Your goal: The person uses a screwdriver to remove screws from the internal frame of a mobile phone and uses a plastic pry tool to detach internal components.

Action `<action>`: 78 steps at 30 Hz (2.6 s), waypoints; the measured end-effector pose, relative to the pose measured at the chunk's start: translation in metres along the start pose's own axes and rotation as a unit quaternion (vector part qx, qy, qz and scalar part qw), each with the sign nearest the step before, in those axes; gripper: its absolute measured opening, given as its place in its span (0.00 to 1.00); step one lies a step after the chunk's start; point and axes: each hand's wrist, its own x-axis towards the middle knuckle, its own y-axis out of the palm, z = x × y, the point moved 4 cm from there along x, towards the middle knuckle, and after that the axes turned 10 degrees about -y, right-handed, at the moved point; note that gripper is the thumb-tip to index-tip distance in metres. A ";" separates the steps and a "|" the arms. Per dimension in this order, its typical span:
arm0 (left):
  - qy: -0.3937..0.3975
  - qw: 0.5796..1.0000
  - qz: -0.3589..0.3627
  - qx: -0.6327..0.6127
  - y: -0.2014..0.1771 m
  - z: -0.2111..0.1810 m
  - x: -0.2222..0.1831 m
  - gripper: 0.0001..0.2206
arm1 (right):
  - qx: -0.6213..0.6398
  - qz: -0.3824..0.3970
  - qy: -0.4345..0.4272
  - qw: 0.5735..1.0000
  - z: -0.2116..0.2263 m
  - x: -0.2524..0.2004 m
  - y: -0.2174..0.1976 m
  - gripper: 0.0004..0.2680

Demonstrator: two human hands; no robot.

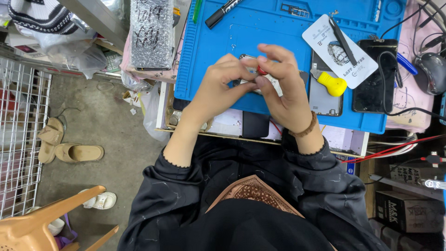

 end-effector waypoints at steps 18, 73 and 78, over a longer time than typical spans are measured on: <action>0.008 0.986 0.070 0.154 -0.014 0.003 0.000 0.32 | 0.074 -0.002 0.074 0.995 -0.020 -0.029 0.005 0.17; -0.060 0.992 0.026 0.108 -0.024 0.011 -0.003 0.46 | 0.192 -0.355 0.155 0.902 -0.027 -0.062 -0.014 0.20; -0.044 0.995 0.035 0.081 -0.026 0.012 -0.002 0.44 | 0.151 -0.391 0.168 0.892 -0.045 -0.089 -0.046 0.11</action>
